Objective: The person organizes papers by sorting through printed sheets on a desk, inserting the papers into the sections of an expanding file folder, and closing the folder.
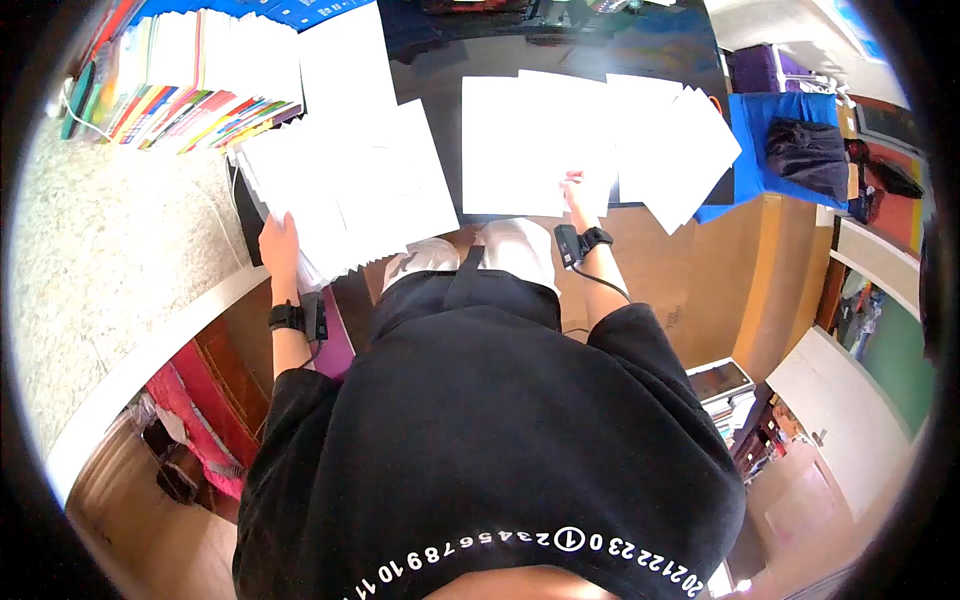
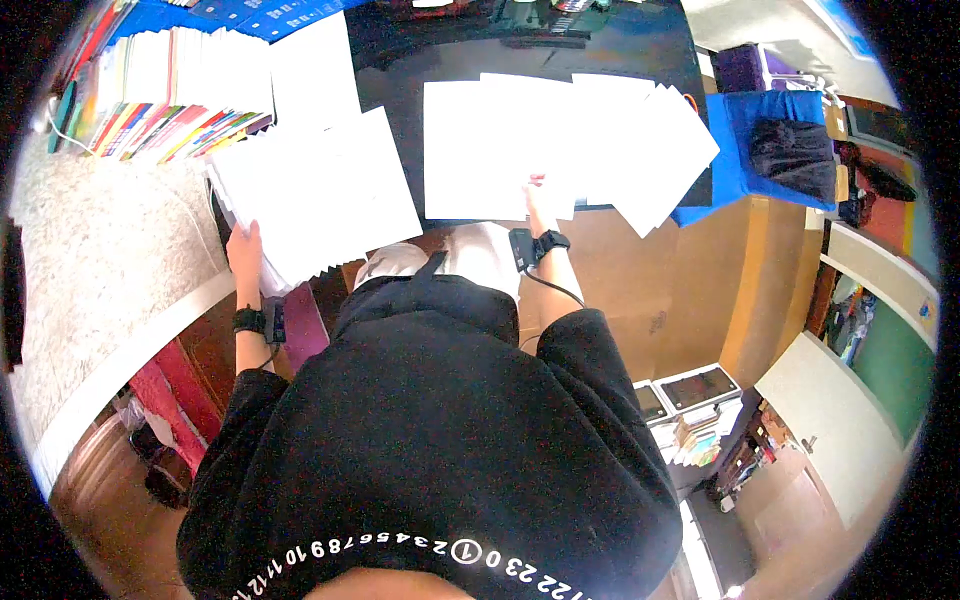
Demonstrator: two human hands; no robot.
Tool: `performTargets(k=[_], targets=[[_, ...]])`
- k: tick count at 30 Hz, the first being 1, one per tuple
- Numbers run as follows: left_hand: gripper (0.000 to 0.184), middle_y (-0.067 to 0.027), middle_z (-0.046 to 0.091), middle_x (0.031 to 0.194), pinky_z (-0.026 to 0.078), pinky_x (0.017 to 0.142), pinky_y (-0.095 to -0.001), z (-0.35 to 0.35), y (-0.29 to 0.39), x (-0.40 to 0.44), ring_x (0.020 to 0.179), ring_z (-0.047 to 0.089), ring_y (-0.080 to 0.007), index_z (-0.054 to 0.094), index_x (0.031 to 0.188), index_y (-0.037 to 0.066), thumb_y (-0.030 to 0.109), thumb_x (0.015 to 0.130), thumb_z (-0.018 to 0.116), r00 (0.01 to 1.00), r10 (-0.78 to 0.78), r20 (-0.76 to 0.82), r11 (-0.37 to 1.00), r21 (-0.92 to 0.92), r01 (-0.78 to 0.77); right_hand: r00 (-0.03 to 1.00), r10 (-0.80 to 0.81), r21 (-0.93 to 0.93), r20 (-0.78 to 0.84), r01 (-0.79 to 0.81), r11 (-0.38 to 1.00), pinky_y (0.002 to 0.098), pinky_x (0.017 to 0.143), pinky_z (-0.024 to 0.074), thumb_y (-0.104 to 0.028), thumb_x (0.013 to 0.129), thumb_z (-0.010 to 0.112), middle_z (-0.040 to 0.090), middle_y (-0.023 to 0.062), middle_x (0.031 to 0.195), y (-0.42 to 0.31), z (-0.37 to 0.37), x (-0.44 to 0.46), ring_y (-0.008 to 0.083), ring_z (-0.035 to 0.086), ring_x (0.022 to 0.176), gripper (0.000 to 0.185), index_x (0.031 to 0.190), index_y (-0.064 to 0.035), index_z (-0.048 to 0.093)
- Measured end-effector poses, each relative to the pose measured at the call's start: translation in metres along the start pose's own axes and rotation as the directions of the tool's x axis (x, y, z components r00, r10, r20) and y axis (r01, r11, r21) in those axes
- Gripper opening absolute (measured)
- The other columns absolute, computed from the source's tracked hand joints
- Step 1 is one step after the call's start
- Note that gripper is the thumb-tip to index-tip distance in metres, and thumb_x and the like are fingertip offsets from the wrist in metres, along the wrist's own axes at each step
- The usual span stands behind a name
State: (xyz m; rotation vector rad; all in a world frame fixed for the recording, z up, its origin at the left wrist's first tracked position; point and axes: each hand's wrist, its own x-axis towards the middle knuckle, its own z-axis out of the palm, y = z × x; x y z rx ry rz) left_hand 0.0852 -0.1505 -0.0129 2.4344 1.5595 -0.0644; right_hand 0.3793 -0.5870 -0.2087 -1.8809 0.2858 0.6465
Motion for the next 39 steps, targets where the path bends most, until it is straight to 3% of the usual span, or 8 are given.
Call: performTargets(k=[12,18,21,24,27,31,34,39], targets=[[0.045,-0.0244,0.060,0.104,0.045,0.084,-0.0436,-0.006,0.017,-0.005,0.098,0.057,-0.0389,0.054,0.113,-0.004,0.034,0.087,0.049,0.999,-0.047,0.018,0.998,0.045,0.047,0.837,-0.325,-0.570,-0.441,0.018,0.822,0.0449,0.080,0.0446,-0.029,0.078,0.063,0.052,0.0217,0.104,-0.007,-0.048,-0.005,0.0357,0.053,0.093,0.042,0.103,0.0007,0.049],[0.050,-0.0266,0.059,0.105,0.043,0.086,-0.0444,-0.003,0.014,-0.005,0.100,0.055,-0.0410,0.054,0.111,-0.007,0.037,0.087,0.049,0.999,-0.042,-0.026,0.998,0.039,0.043,0.810,0.063,-0.378,-0.583,-0.339,0.861,0.0456,0.078,0.0480,-0.037,0.078,0.064,0.052,0.0259,0.100,0.000,-0.050,-0.021,0.0360,0.056,0.089,0.048,0.100,0.0012,0.045],[0.048,-0.0254,0.060,0.104,0.044,0.084,-0.0443,-0.003,0.011,-0.005,0.099,0.056,-0.0403,0.054,0.110,-0.006,0.036,0.087,0.050,0.998,-0.051,-0.026,0.999,0.017,0.051,0.911,0.284,0.241,-0.299,-0.216,0.946,0.0452,0.083,0.0485,-0.032,0.075,0.068,0.052,0.0269,0.100,0.006,-0.054,-0.029,0.0384,0.059,0.086,0.054,0.105,0.0030,0.039],[0.044,-0.0232,0.062,0.101,0.046,0.082,-0.0440,-0.003,0.008,-0.001,0.096,0.058,-0.0392,0.055,0.111,-0.003,0.033,0.086,0.051,0.998,-0.065,-0.002,0.998,0.026,0.065,0.932,0.259,0.311,-0.254,-0.175,0.934,0.0441,0.080,0.0487,-0.030,0.077,0.066,0.054,0.0244,0.098,0.016,-0.055,-0.021,0.0380,0.060,0.081,0.044,0.096,0.0019,0.042],[0.043,-0.0234,0.062,0.100,0.046,0.081,-0.0440,-0.002,0.003,0.001,0.095,0.058,-0.0394,0.056,0.110,-0.002,0.033,0.085,0.052,0.998,-0.061,-0.016,0.998,0.027,0.061,0.839,0.019,-0.275,-0.543,-0.200,0.941,0.0423,0.079,0.0473,-0.029,0.078,0.064,0.055,0.0212,0.097,0.004,-0.051,-0.029,0.0354,0.059,0.084,0.039,0.095,0.0016,0.047],[0.042,-0.0236,0.062,0.100,0.046,0.080,-0.0438,0.000,-0.005,0.005,0.094,0.059,-0.0395,0.056,0.108,-0.003,0.032,0.085,0.051,0.998,-0.040,-0.042,0.999,0.004,0.040,0.693,-0.518,-0.673,-0.502,0.064,0.737,0.0405,0.081,0.0443,-0.030,0.077,0.064,0.059,0.0150,0.085,-0.022,-0.027,-0.038,0.0300,0.056,0.088,0.037,0.098,-0.0005,0.054],[0.041,-0.0236,0.062,0.100,0.046,0.081,-0.0437,-0.009,0.006,-0.004,0.095,0.058,-0.0393,0.056,0.108,-0.003,0.031,0.085,0.051,0.998,-0.043,-0.044,0.998,-0.055,0.040,0.937,-0.237,-0.652,-0.257,0.012,0.758,0.0412,0.080,0.0451,-0.034,0.077,0.066,0.062,0.0141,0.090,-0.049,-0.003,-0.049,0.0292,0.058,0.090,0.041,0.100,-0.0023,0.055],[0.043,-0.0247,0.061,0.101,0.046,0.082,-0.0433,-0.006,-0.007,0.002,0.096,0.058,-0.0389,0.055,0.109,-0.005,0.031,0.086,0.050,0.998,-0.051,-0.039,0.999,-0.022,0.050,0.948,-0.183,-0.599,-0.260,-0.010,0.800,0.0385,0.078,0.0457,-0.023,0.075,0.068,0.062,0.0126,0.085,-0.002,0.020,-0.020,0.0286,0.059,0.084,0.026,0.088,-0.0029,0.058]])
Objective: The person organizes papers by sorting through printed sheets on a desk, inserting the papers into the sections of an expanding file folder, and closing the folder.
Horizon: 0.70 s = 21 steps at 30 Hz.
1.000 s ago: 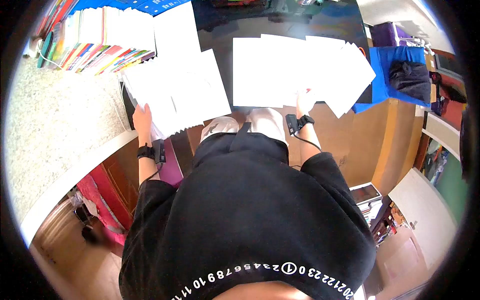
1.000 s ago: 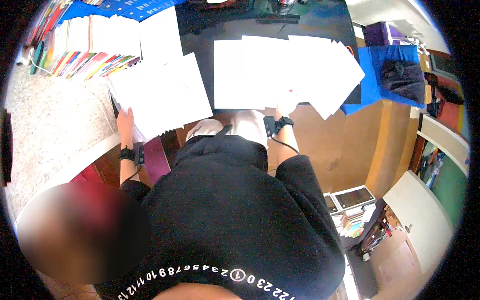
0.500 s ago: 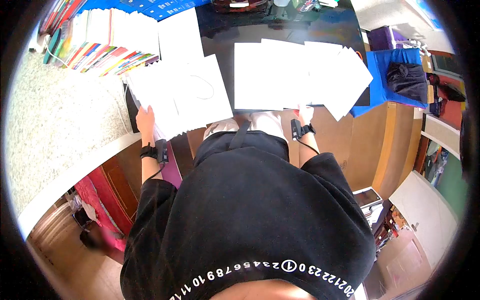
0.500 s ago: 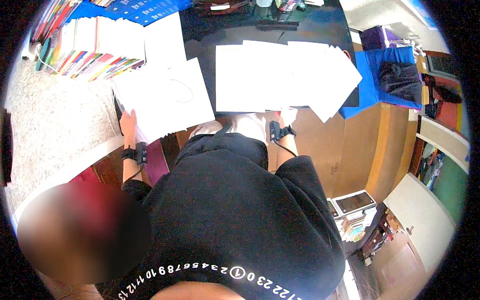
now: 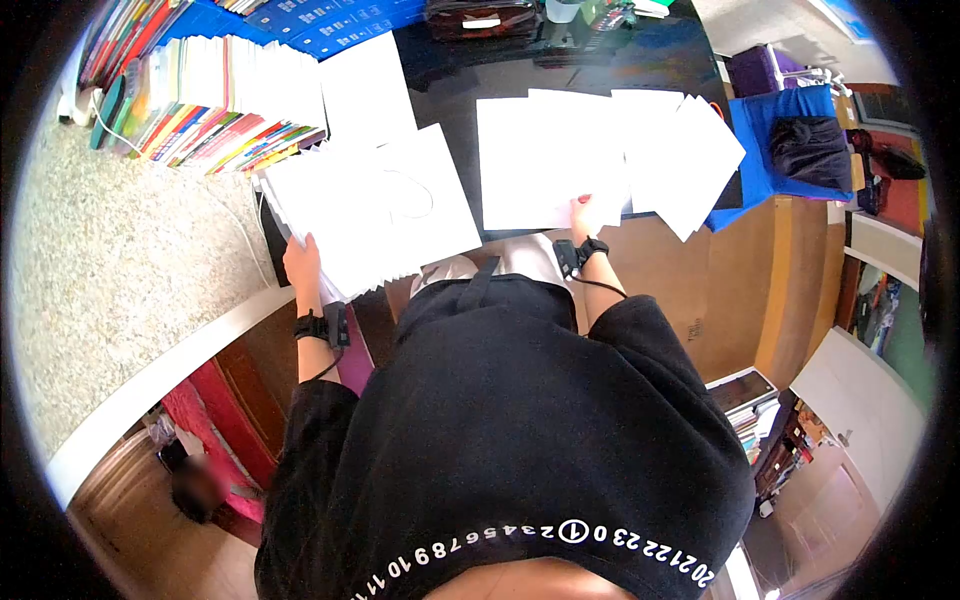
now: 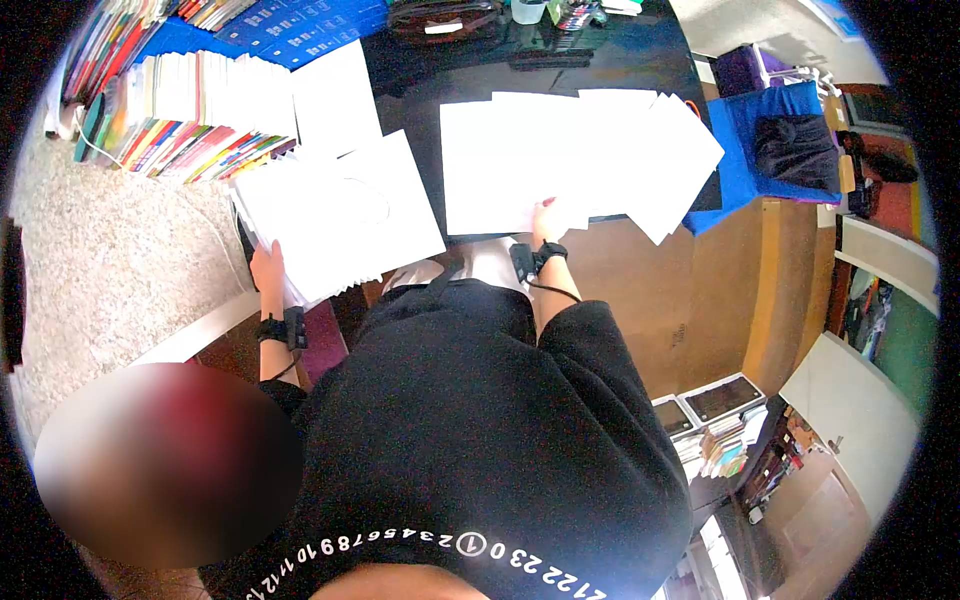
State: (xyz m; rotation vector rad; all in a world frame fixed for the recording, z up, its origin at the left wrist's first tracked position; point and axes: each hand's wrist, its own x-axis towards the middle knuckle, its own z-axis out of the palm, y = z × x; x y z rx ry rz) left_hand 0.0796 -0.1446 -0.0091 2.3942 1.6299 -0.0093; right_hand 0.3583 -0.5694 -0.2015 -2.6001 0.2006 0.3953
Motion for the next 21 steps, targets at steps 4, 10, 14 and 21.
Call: performTargets(k=[4,10,14,21], targets=[[0.047,-0.0260,0.060,0.104,0.045,0.084,-0.0433,0.003,-0.009,0.005,0.098,0.058,-0.0389,0.053,0.112,-0.007,0.032,0.087,0.049,0.999,0.021,0.025,0.997,-0.073,-0.019,0.994,0.042,0.219,-0.105,-0.018,0.975,0.0390,0.076,0.0464,-0.023,0.076,0.066,0.063,0.0135,0.085,0.013,0.001,0.022,0.0292,0.060,0.085,0.021,0.084,-0.0044,0.060],[0.048,-0.0261,0.060,0.104,0.045,0.084,-0.0434,0.009,-0.018,0.009,0.098,0.057,-0.0396,0.053,0.113,-0.008,0.032,0.087,0.049,0.999,0.021,0.035,0.998,-0.066,-0.019,0.970,0.102,0.003,-0.219,-0.103,0.995,0.0385,0.072,0.0497,-0.025,0.073,0.068,0.066,0.0142,0.079,0.039,-0.039,0.046,0.0307,0.064,0.078,0.021,0.080,-0.0064,0.065],[0.048,-0.0267,0.060,0.102,0.045,0.084,-0.0433,0.002,-0.011,0.004,0.097,0.057,-0.0393,0.052,0.113,-0.009,0.032,0.087,0.050,1.000,-0.003,0.029,0.997,-0.083,0.005,0.987,0.068,-0.091,-0.145,-0.082,0.992,0.0384,0.071,0.0500,-0.023,0.070,0.069,0.066,0.0150,0.079,0.043,-0.055,0.057,0.0310,0.064,0.078,0.020,0.080,-0.0059,0.065],[0.045,-0.0246,0.061,0.103,0.045,0.083,-0.0430,0.002,-0.012,0.007,0.096,0.058,-0.0384,0.053,0.113,-0.006,0.031,0.087,0.050,0.999,0.002,0.034,0.999,-0.055,0.000,0.986,-0.046,-0.198,-0.163,0.013,0.980,0.0388,0.071,0.0493,-0.016,0.071,0.064,0.065,0.0154,0.077,0.054,-0.042,0.067,0.0315,0.063,0.077,0.013,0.080,-0.0052,0.063]])
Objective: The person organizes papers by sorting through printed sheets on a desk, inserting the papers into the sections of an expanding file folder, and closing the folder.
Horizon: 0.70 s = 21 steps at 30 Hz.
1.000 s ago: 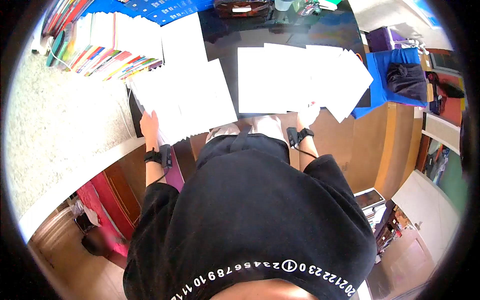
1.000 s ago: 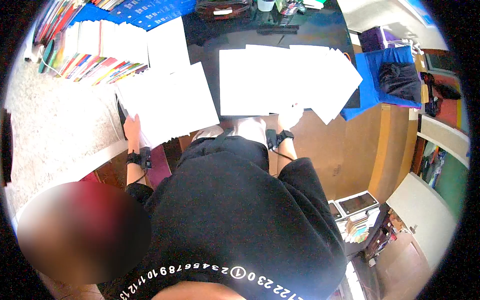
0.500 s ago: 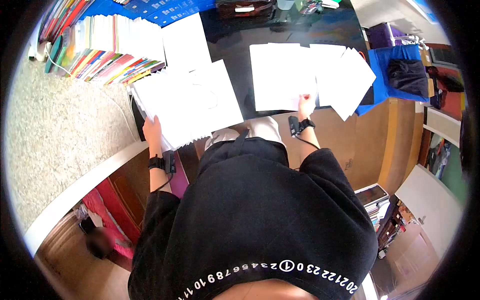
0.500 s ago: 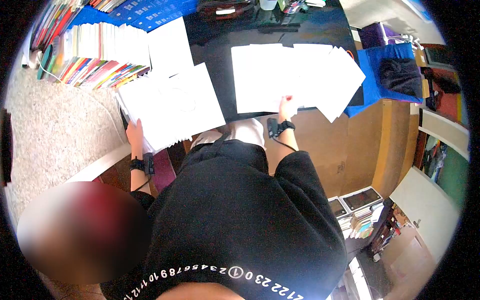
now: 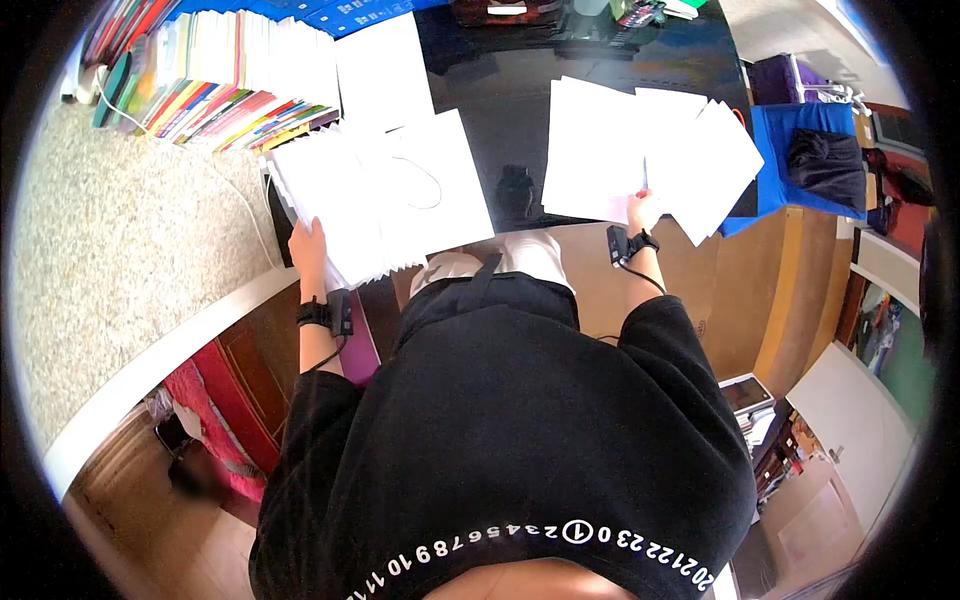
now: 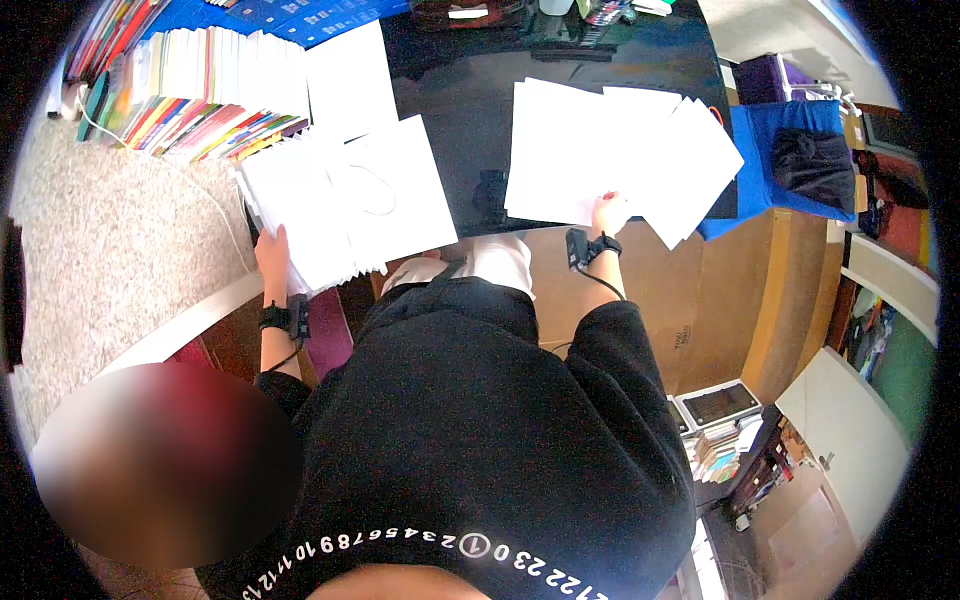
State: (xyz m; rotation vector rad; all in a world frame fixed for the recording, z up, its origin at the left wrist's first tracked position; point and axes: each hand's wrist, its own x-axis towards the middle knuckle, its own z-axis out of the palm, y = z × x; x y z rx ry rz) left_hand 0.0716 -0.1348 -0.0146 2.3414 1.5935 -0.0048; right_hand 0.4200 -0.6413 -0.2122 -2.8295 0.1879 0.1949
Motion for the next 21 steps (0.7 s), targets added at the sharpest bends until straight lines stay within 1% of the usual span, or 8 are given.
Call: performTargets(k=[8,9,12,13,14,16,18,21], targets=[[0.040,-0.0241,0.062,0.098,0.045,0.081,-0.0437,0.004,0.001,-0.002,0.094,0.058,-0.0396,0.056,0.108,-0.004,0.030,0.086,0.051,0.999,0.043,-0.019,0.998,-0.052,-0.044,0.995,-0.040,0.006,0.090,0.040,0.999,0.0435,0.076,0.0456,-0.010,0.075,0.056,0.060,0.0218,0.084,-0.009,-0.015,0.001,0.0370,0.056,0.086,0.011,0.081,-0.0011,0.060],[0.037,-0.0233,0.062,0.097,0.045,0.080,-0.0439,0.006,-0.001,-0.002,0.093,0.058,-0.0397,0.057,0.105,-0.002,0.029,0.086,0.051,0.999,0.024,-0.025,0.996,-0.080,-0.026,0.995,-0.096,-0.076,0.019,0.097,0.992,0.0397,0.075,0.0475,-0.007,0.073,0.053,0.063,0.0178,0.086,-0.007,-0.012,0.000,0.0338,0.060,0.085,0.012,0.082,-0.0051,0.061],[0.036,-0.0220,0.063,0.097,0.046,0.079,-0.0439,0.002,0.003,-0.004,0.093,0.058,-0.0388,0.058,0.106,0.000,0.029,0.086,0.052,1.000,0.011,-0.021,0.998,-0.066,-0.012,0.980,-0.173,0.040,0.095,0.169,0.985,0.0466,0.075,0.0457,-0.013,0.077,0.052,0.060,0.0246,0.087,-0.003,-0.016,0.002,0.0390,0.058,0.082,0.017,0.081,0.0019,0.060],[0.035,-0.0209,0.063,0.096,0.046,0.079,-0.0442,0.009,-0.007,0.000,0.093,0.059,-0.0380,0.058,0.105,0.001,0.029,0.085,0.053,0.999,0.042,-0.035,0.997,-0.066,-0.044,0.973,-0.191,0.002,0.130,0.193,0.981,0.0471,0.076,0.0458,-0.015,0.077,0.052,0.061,0.0252,0.089,0.004,-0.011,0.007,0.0394,0.059,0.084,0.020,0.084,0.0028,0.060],[0.035,-0.0213,0.063,0.096,0.046,0.078,-0.0447,0.010,-0.007,0.002,0.091,0.059,-0.0380,0.059,0.104,0.001,0.030,0.085,0.054,0.999,0.035,-0.032,0.999,0.007,-0.035,0.962,-0.215,-0.033,0.167,0.223,0.974,0.0476,0.078,0.0460,-0.016,0.076,0.053,0.061,0.0258,0.092,0.010,-0.006,0.013,0.0398,0.059,0.085,0.024,0.088,0.0037,0.059],[0.035,-0.0218,0.063,0.092,0.048,0.074,-0.0468,0.022,-0.019,0.009,0.088,0.060,-0.0392,0.059,0.102,0.003,0.032,0.083,0.056,0.998,0.025,-0.059,0.999,0.048,-0.022,0.982,-0.163,0.054,0.091,0.159,0.986,0.0410,0.081,0.0478,-0.021,0.068,0.065,0.062,0.0261,0.093,0.009,-0.003,0.015,0.0366,0.061,0.090,0.038,0.097,0.0037,0.060],[0.032,-0.0224,0.063,0.090,0.048,0.074,-0.0473,0.013,-0.005,0.001,0.086,0.060,-0.0403,0.059,0.101,0.004,0.031,0.083,0.056,0.999,-0.023,-0.037,1.000,0.019,0.023,0.980,-0.035,0.033,0.196,0.029,0.999,0.0397,0.085,0.0468,-0.035,0.064,0.073,0.061,0.0265,0.100,-0.013,-0.022,0.015,0.0363,0.059,0.097,0.063,0.104,0.0091,0.054],[0.029,-0.0239,0.062,0.088,0.048,0.072,-0.0460,0.006,0.007,-0.008,0.085,0.060,-0.0397,0.059,0.097,0.001,0.027,0.083,0.054,0.997,0.039,-0.072,0.996,-0.082,-0.045,0.967,0.049,-0.070,0.251,-0.033,0.997,0.0374,0.090,0.0443,-0.045,0.058,0.077,0.058,0.0274,0.108,-0.031,-0.030,0.014,0.0358,0.056,0.105,0.087,0.114,0.0129,0.044]])
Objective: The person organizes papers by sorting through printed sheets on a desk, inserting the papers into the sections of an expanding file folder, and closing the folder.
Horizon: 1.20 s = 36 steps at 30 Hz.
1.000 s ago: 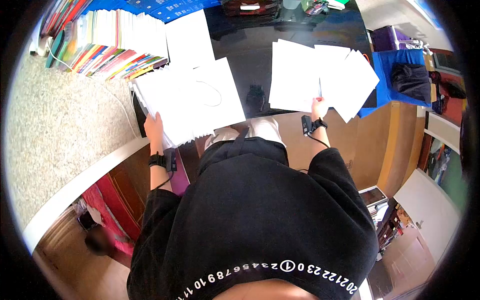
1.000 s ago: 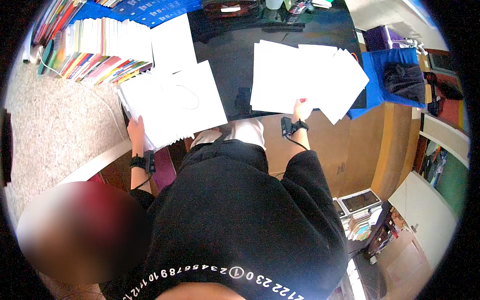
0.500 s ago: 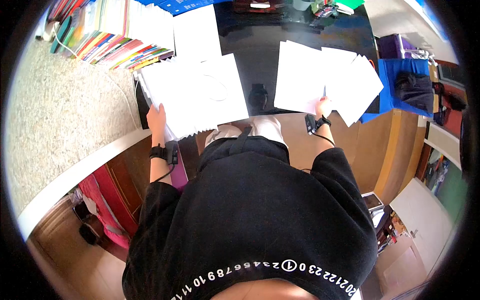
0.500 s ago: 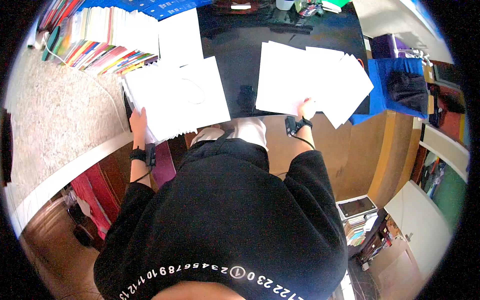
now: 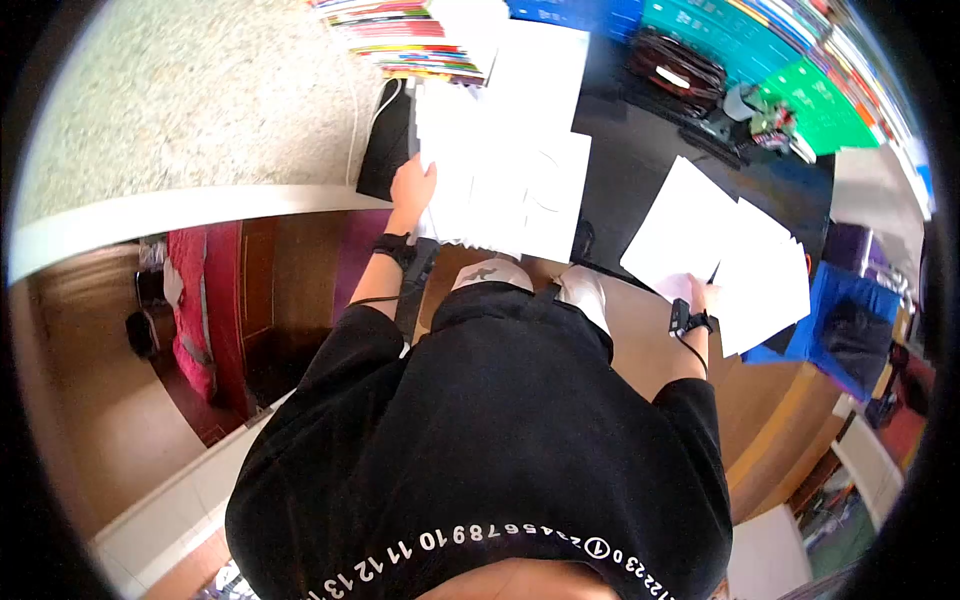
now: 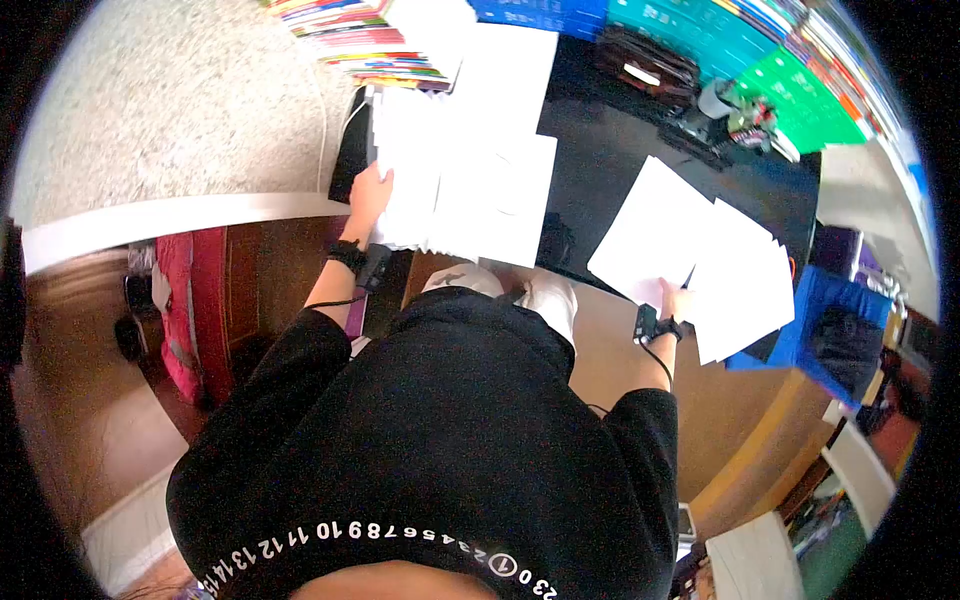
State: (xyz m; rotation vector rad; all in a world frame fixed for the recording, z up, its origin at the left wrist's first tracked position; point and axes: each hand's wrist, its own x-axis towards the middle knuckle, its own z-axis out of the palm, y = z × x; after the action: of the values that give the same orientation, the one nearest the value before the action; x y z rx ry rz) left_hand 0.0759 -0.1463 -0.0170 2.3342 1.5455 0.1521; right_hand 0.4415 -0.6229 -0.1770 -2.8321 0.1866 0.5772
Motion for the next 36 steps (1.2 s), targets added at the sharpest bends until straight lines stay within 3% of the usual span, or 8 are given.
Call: performTargets(k=[7,14,15,17,23,25,29,36], targets=[[0.028,-0.0233,0.062,0.088,0.048,0.071,-0.0464,-0.006,0.008,-0.004,0.082,0.060,-0.0405,0.058,0.091,-0.002,0.024,0.084,0.052,0.999,0.032,-0.007,0.999,-0.026,-0.032,0.970,0.050,0.245,0.237,-0.109,0.963,0.0324,0.075,0.0468,-0.030,0.058,0.078,0.066,0.0192,0.088,-0.008,-0.004,0.006,0.0260,0.063,0.083,0.053,0.088,0.0117,0.064],[0.047,-0.0231,0.049,0.120,0.049,0.070,-0.0467,-0.023,0.018,-0.011,0.078,0.059,-0.0424,0.039,0.128,0.007,0.013,0.083,0.053,0.993,0.100,-0.064,0.990,-0.096,-0.105,0.983,0.016,0.361,0.185,-0.083,0.929,0.0306,0.064,0.0484,-0.020,0.067,0.073,0.066,0.0145,0.085,0.017,0.037,0.023,0.0236,0.062,0.075,0.038,0.089,0.0086,0.062],[0.051,-0.0226,0.046,0.123,0.049,0.070,-0.0467,-0.025,0.015,-0.011,0.078,0.059,-0.0421,0.036,0.131,0.010,0.011,0.083,0.053,0.986,0.157,-0.049,0.983,-0.092,-0.161,0.876,-0.140,0.453,0.461,-0.097,0.886,0.0258,0.052,0.0450,-0.016,0.075,0.069,0.063,0.0080,0.080,0.014,0.036,0.023,0.0163,0.060,0.066,0.024,0.087,0.0037,0.061],[0.060,-0.0217,0.039,0.129,0.049,0.070,-0.0466,-0.026,0.010,-0.008,0.077,0.060,-0.0415,0.030,0.137,0.016,0.008,0.082,0.053,0.961,0.276,-0.017,0.957,-0.091,-0.276,0.788,-0.217,0.798,0.576,-0.485,0.357,0.0219,0.046,0.0403,-0.015,0.082,0.063,0.061,0.0033,0.076,0.019,0.040,0.007,0.0116,0.055,0.058,0.014,0.088,-0.0023,0.059],[0.036,-0.0223,0.046,0.120,0.049,0.073,-0.0458,-0.018,0.001,0.003,0.082,0.060,-0.0403,0.057,0.116,0.010,0.023,0.082,0.056,0.984,0.149,0.095,0.989,-0.017,-0.148,0.993,-0.047,0.945,0.107,-0.086,0.317,0.0255,0.072,0.0422,-0.014,0.088,0.055,0.061,0.0090,0.098,-0.042,-0.043,-0.089,0.0144,0.055,0.081,0.028,0.110,0.0028,0.056],[0.041,-0.0232,0.048,0.116,0.048,0.075,-0.0457,-0.024,0.013,0.011,0.084,0.060,-0.0408,0.062,0.106,0.004,0.036,0.082,0.055,0.992,0.043,0.121,0.995,-0.099,-0.031,0.963,-0.166,0.848,-0.214,0.267,0.458,0.0266,0.076,0.0431,-0.012,0.088,0.054,0.062,0.0109,0.097,-0.061,-0.061,-0.113,0.0162,0.056,0.085,0.026,0.109,0.0041,0.056],[0.068,-0.0249,0.051,0.111,0.048,0.077,-0.0456,-0.026,0.022,0.017,0.088,0.059,-0.0420,0.062,0.098,-0.006,0.058,0.079,0.051,0.994,0.042,0.100,0.982,-0.187,-0.023,0.839,-0.237,0.613,-0.490,0.525,0.590,0.0304,0.086,0.0402,-0.010,0.090,0.050,0.057,0.0147,0.107,-0.112,-0.090,-0.176,0.0203,0.052,0.096,0.030,0.113,0.0082,0.052],[0.056,-0.0287,0.050,0.111,0.049,0.078,-0.0447,-0.026,0.016,0.024,0.088,0.059,-0.0430,0.059,0.091,-0.011,0.040,0.069,0.064,0.978,0.090,0.186,0.965,-0.259,-0.040,0.800,-0.124,0.695,-0.587,0.577,0.429,0.0304,0.085,0.0416,-0.010,0.091,0.049,0.055,0.0137,0.111,-0.179,-0.121,-0.256,0.0187,0.052,0.096,0.030,0.115,0.0077,0.049]])
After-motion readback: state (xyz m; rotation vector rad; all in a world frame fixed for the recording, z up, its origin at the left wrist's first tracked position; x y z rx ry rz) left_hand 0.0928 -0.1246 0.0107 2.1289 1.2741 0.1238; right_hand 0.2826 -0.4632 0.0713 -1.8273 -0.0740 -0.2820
